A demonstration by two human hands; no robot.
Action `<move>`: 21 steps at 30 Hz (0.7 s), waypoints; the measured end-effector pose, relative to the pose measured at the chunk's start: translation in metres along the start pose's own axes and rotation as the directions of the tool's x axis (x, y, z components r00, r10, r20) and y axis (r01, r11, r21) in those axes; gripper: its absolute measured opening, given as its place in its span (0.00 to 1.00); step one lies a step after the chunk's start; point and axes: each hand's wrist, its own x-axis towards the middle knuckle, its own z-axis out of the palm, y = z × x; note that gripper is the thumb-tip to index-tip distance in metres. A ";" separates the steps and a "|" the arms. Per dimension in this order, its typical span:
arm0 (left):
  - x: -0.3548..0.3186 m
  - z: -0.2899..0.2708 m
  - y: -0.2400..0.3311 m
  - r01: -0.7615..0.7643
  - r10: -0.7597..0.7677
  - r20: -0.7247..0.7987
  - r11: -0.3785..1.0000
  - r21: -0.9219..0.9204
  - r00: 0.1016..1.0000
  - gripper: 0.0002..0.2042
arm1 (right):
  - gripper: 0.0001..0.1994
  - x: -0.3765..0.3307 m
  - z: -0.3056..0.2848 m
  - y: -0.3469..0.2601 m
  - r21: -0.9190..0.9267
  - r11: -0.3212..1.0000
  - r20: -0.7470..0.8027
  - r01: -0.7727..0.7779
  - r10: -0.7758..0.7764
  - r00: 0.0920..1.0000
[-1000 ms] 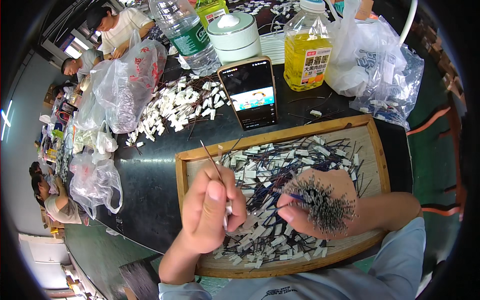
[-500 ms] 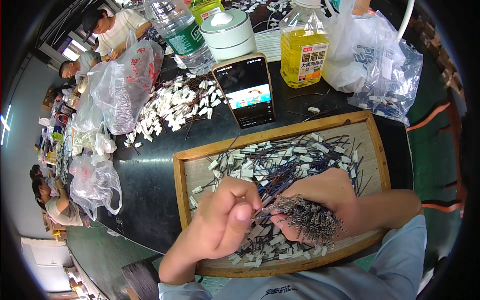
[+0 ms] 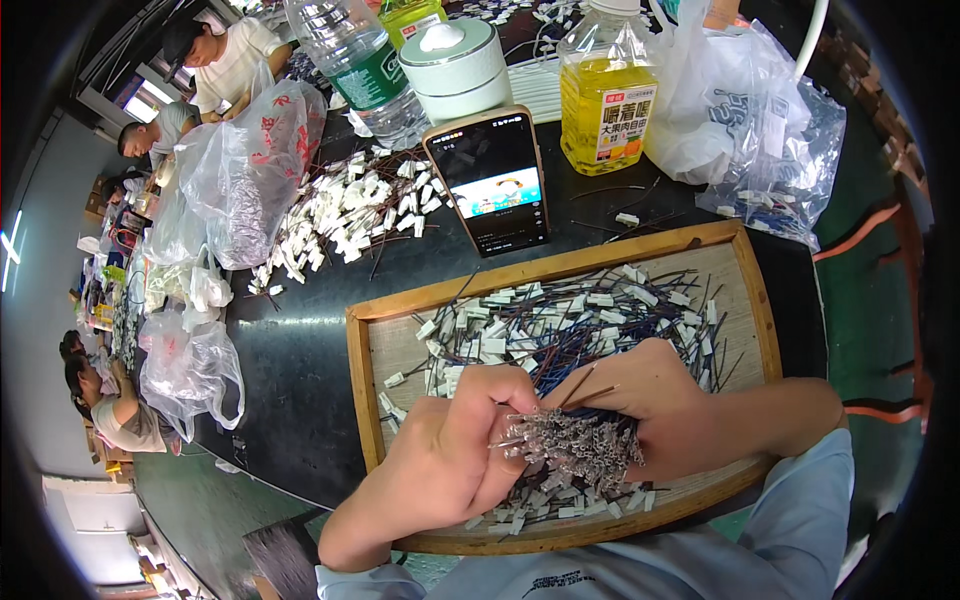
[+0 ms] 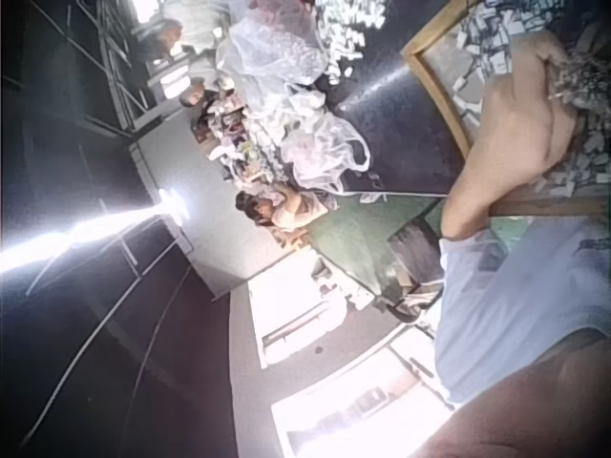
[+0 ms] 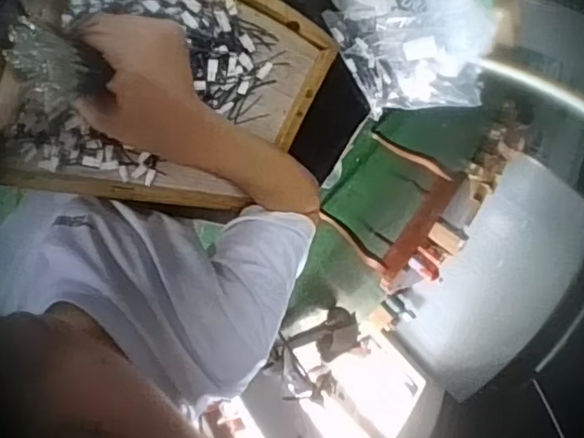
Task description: The person assembles wire harnesses by picking up connector wires and fitting their wire ends into terminals on a wire bundle by hand.
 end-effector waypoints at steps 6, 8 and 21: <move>-0.009 -0.012 -0.009 0.116 -0.131 -0.161 0.988 -0.099 0.978 0.07 | 0.21 -0.003 -0.007 0.009 -0.152 0.981 -0.129 0.122 -0.142 0.981; -0.009 -0.013 -0.011 0.122 -0.150 -0.156 0.977 -0.174 0.976 0.06 | 0.19 -0.001 -0.009 0.004 -0.102 0.992 -0.133 0.073 -0.086 0.987; 0.006 -0.022 -0.033 -0.110 -0.376 -0.457 0.664 -0.740 0.806 0.14 | 0.13 0.005 -0.012 -0.011 -0.048 0.993 -0.159 -0.111 0.102 0.982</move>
